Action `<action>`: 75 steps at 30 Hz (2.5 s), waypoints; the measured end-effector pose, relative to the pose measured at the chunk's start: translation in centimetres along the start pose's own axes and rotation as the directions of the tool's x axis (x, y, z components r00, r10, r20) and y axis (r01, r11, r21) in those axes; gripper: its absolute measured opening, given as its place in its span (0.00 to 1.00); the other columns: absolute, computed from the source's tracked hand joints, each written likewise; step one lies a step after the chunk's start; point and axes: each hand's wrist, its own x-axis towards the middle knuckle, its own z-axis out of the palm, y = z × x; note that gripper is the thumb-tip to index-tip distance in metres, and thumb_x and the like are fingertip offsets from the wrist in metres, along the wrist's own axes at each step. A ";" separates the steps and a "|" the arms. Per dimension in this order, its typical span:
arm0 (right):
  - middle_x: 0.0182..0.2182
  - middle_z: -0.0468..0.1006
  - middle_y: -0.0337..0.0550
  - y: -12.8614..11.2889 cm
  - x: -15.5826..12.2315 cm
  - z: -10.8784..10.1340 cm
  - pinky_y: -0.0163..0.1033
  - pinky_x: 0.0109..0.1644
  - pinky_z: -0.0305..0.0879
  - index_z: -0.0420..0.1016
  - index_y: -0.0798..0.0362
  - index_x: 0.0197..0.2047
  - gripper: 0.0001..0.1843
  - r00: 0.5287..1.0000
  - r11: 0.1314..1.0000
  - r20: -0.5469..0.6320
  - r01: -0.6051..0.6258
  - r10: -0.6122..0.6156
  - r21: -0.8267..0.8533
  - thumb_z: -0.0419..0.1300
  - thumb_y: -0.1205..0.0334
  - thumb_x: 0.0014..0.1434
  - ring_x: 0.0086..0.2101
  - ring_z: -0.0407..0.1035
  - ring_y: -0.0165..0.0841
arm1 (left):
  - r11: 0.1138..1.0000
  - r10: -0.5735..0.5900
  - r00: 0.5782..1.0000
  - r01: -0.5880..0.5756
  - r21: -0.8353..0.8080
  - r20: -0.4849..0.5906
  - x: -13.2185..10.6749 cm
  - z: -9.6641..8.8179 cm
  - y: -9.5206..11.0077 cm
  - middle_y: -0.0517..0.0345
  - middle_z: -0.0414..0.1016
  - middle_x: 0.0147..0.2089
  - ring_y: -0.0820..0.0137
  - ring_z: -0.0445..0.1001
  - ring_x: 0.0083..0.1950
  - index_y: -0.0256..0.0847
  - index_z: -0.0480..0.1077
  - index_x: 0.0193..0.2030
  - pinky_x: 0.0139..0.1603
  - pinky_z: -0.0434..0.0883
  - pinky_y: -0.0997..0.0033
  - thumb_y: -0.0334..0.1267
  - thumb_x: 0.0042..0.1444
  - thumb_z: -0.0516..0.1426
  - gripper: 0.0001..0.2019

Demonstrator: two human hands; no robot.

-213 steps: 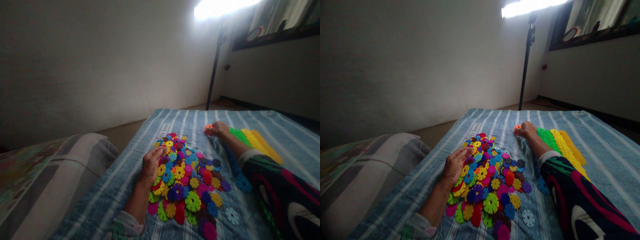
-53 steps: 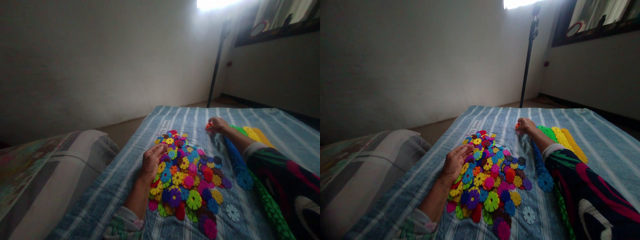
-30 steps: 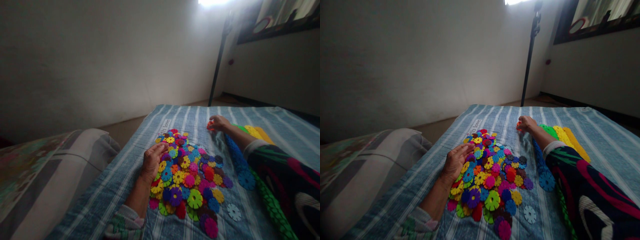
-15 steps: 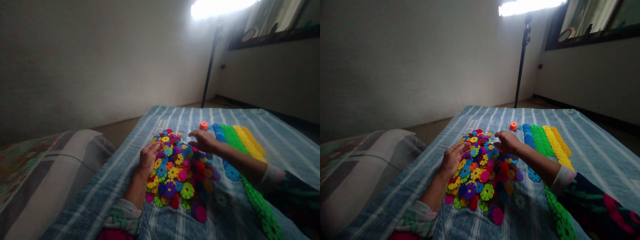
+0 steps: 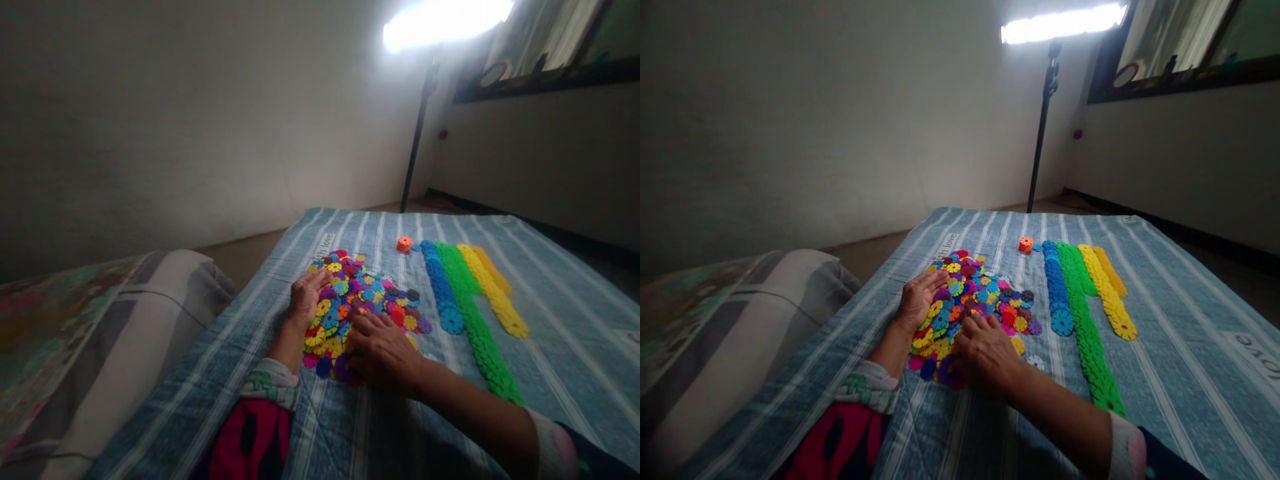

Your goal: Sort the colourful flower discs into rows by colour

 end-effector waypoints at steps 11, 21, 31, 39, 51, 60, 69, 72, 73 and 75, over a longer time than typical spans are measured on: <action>0.46 0.73 0.50 0.0 3.1 0.2 0.45 0.51 0.57 0.76 0.53 0.40 0.12 0.977 0.981 -0.096 -0.191 0.188 -0.025 0.53 0.58 0.64 0.49 0.63 0.41 | 0.999 -0.023 1.000 0.023 -0.029 -0.015 0.1 0.1 -0.1 0.49 0.81 0.34 0.64 0.79 0.39 0.34 0.74 0.33 0.43 0.73 0.67 0.36 0.39 0.65 0.13; 0.46 0.72 0.51 0.5 6.2 0.7 0.47 0.53 0.56 0.76 0.53 0.41 0.14 0.959 0.962 -0.089 -0.271 0.268 -0.026 0.52 0.57 0.64 0.51 0.61 0.42 | 1.000 -0.015 1.000 0.015 0.001 -0.009 0.2 0.3 0.3 0.49 0.80 0.33 0.61 0.79 0.42 0.34 0.74 0.33 0.41 0.73 0.66 0.38 0.38 0.66 0.14; 0.40 0.75 0.48 1.4 6.0 0.7 0.46 0.53 0.55 0.77 0.53 0.37 0.17 0.984 0.982 -0.115 -0.151 0.137 -0.114 0.48 0.61 0.68 0.45 0.65 0.40 | 1.000 0.005 1.000 -0.005 0.013 0.006 -0.2 0.3 0.4 0.50 0.80 0.32 0.62 0.79 0.41 0.34 0.74 0.33 0.43 0.73 0.65 0.38 0.40 0.66 0.13; 0.37 0.76 0.46 3.6 4.7 0.1 0.37 0.43 0.56 0.77 0.55 0.35 0.15 0.959 0.976 -0.196 -0.217 0.207 -0.028 0.49 0.64 0.66 0.38 0.66 0.34 | 0.994 0.028 1.000 -0.028 0.108 0.002 -0.2 0.1 -0.2 0.51 0.80 0.34 0.62 0.78 0.42 0.35 0.76 0.35 0.42 0.73 0.67 0.40 0.40 0.66 0.14; 0.34 0.76 0.48 5.9 2.0 -0.3 0.37 0.36 0.54 0.77 0.55 0.30 0.18 0.897 0.913 -0.202 -0.406 0.392 -0.029 0.49 0.65 0.65 0.33 0.68 0.33 | 0.642 0.243 0.877 -0.466 0.608 0.415 -0.6 0.7 -0.5 0.51 0.78 0.48 0.54 0.71 0.55 0.45 0.79 0.33 0.61 0.63 0.56 0.32 0.30 0.69 0.17; 0.37 0.76 0.49 4.5 0.6 -0.1 0.39 0.38 0.53 0.77 0.54 0.32 0.15 0.878 0.884 -0.167 -0.463 0.449 -0.061 0.51 0.64 0.63 0.36 0.68 0.36 | 0.463 0.354 0.857 -0.508 0.726 0.374 0.9 -0.7 -2.0 0.53 0.79 0.41 0.56 0.73 0.49 0.47 0.76 0.29 0.59 0.64 0.57 0.28 0.36 0.59 0.12; 0.38 0.77 0.47 2.0 -2.3 1.2 0.43 0.47 0.54 0.75 0.53 0.36 0.08 0.940 0.959 -0.213 -0.280 0.266 -0.038 0.55 0.66 0.62 0.40 0.66 0.39 | 0.102 0.359 0.760 -0.610 0.786 0.542 0.3 0.2 -1.7 0.48 0.76 0.45 0.54 0.70 0.52 0.45 0.77 0.30 0.59 0.63 0.51 0.31 0.44 0.58 0.08; 0.39 0.77 0.46 1.2 -3.2 2.3 0.44 0.48 0.55 0.74 0.52 0.36 0.04 0.942 0.982 -0.289 -0.185 0.170 -0.025 0.58 0.67 0.60 0.41 0.66 0.38 | 0.074 0.302 0.729 -0.660 0.748 0.614 -0.1 0.7 -1.9 0.50 0.74 0.51 0.54 0.66 0.58 0.45 0.77 0.31 0.63 0.60 0.50 0.34 0.44 0.59 0.07; 0.38 0.76 0.45 0.9 -3.5 2.6 0.44 0.48 0.55 0.74 0.51 0.36 0.04 0.937 0.988 -0.321 -0.152 0.136 -0.025 0.58 0.67 0.60 0.41 0.66 0.38 | 0.074 0.278 0.735 -0.658 0.749 0.618 -0.2 0.8 -2.0 0.50 0.73 0.53 0.53 0.65 0.59 0.45 0.78 0.33 0.64 0.59 0.49 0.35 0.45 0.60 0.08; 0.37 0.76 0.44 0.2 -4.0 3.3 0.45 0.49 0.56 0.73 0.51 0.36 0.03 0.925 0.997 -0.374 -0.078 0.063 -0.024 0.58 0.68 0.60 0.40 0.66 0.38 | 0.074 0.242 0.757 -0.638 0.767 0.607 -0.4 0.9 -2.3 0.49 0.71 0.55 0.50 0.62 0.61 0.46 0.79 0.37 0.64 0.58 0.46 0.37 0.46 0.60 0.11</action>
